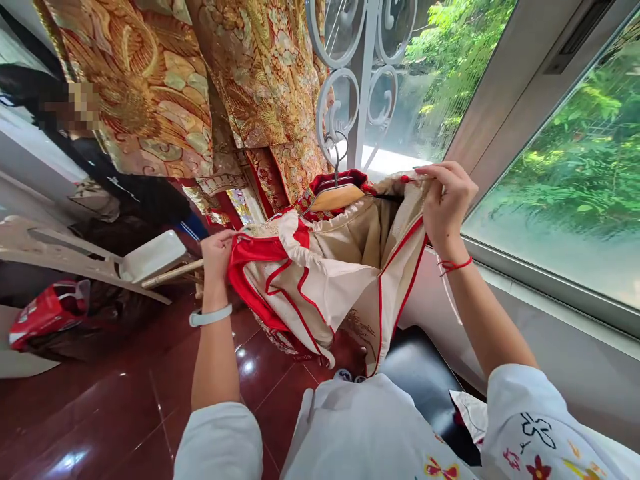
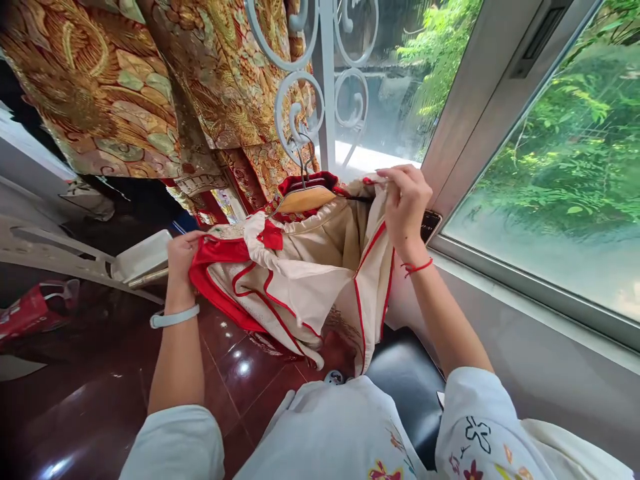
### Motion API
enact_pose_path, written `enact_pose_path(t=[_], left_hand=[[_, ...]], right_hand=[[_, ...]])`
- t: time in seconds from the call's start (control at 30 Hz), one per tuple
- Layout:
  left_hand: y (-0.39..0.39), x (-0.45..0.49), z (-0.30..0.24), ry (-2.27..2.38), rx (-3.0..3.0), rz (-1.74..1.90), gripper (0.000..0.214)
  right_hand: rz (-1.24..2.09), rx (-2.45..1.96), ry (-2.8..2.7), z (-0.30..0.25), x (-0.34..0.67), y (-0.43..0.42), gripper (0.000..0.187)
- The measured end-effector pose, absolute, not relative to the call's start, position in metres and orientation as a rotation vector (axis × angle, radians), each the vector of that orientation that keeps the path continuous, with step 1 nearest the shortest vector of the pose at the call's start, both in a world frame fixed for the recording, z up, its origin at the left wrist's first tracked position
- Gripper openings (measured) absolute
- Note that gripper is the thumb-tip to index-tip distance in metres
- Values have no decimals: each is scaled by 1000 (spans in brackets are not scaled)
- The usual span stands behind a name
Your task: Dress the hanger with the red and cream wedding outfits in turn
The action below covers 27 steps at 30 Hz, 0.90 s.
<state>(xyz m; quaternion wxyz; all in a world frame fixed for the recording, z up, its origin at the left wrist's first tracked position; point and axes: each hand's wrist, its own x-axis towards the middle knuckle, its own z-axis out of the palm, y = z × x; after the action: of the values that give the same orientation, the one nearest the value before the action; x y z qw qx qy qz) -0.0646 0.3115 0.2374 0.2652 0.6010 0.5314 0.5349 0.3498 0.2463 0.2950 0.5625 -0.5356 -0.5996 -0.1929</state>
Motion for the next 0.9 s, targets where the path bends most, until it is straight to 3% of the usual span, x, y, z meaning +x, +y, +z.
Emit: enact_pose_path(t=[0.13,0.23,0.33,0.47,0.6,0.73,0.8,0.9], left_hand=[[293,-40,257,1518,1692,2122,23],[271,-28,247,1730,1738,2201,22],[249,-28,223,1886,1802,2114,24],[240,-47,200,1680,2059,1904,29],[254,-63,218,1322,2027,1654,43],[272,-46,256,1292,2214,1044,65],[277,-29,267,1387,2374,877,59],[279,-2,265,1574,2502,920,42]], right_hand=[[-461,-1284,-1542,288,323,245,42],[-332,-1300,-1740,248,305,235,41],[-171,-1346,-1923,195,291,223,38],[-49,-1356,-1924,164,289,216,40],[-12,-1239,-1873,191,319,231,47],[-258,-1415,-1737,222,365,265,55],[-261,-1459,-1828,226,378,281,57],[-220,-1418,-1880,222,383,297,49]])
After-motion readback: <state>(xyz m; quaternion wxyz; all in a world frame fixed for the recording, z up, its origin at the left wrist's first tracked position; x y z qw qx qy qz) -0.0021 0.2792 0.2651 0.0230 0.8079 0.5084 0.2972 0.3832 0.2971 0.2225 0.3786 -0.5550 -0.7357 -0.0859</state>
